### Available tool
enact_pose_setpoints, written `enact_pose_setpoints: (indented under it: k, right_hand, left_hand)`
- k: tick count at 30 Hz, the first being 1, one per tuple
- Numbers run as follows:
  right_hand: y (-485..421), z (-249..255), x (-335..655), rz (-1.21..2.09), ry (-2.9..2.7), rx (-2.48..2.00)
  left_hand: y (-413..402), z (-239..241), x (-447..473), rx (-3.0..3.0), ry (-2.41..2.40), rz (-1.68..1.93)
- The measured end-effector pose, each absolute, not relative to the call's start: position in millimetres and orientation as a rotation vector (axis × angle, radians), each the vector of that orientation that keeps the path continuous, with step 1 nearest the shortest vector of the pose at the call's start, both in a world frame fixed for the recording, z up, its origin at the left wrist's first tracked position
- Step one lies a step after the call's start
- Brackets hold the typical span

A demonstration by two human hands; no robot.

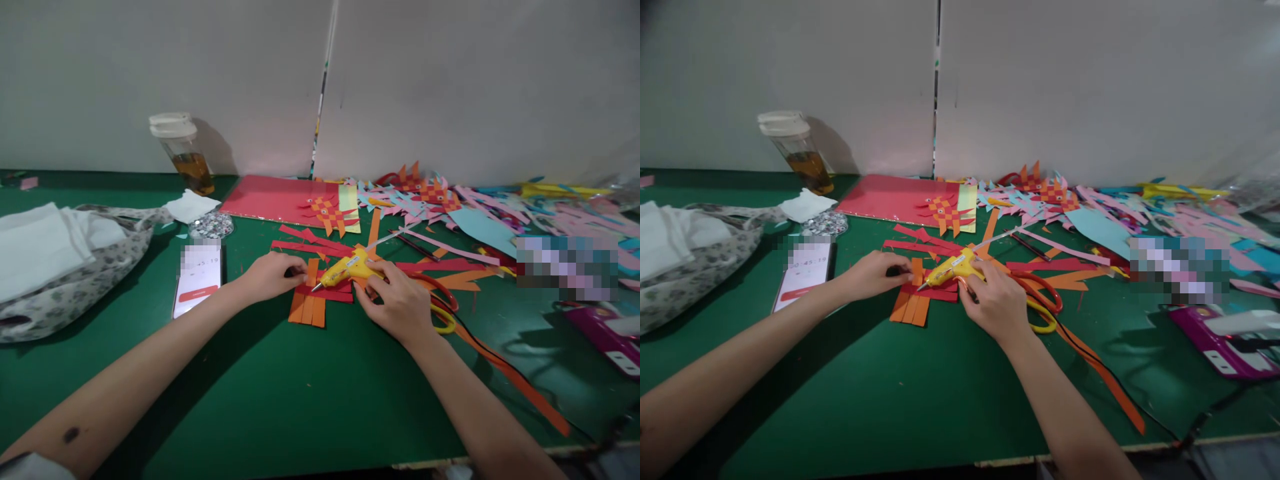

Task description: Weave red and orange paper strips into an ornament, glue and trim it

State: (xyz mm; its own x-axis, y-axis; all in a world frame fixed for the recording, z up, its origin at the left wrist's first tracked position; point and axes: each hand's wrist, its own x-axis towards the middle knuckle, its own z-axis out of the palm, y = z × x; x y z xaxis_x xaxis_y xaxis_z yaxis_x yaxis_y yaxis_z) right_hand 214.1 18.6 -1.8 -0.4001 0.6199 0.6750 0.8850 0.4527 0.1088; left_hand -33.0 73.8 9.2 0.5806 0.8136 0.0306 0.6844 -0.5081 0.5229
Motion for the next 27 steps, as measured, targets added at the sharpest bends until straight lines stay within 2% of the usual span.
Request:
enact_pose_setpoints:
  k: [27]
  right_hand:
    - [20.2, -4.7, 214.6, -0.553, -2.261, -1.243]
  left_hand:
    - [72.6, 10.6, -31.6, 2.358, 1.206, 0.383]
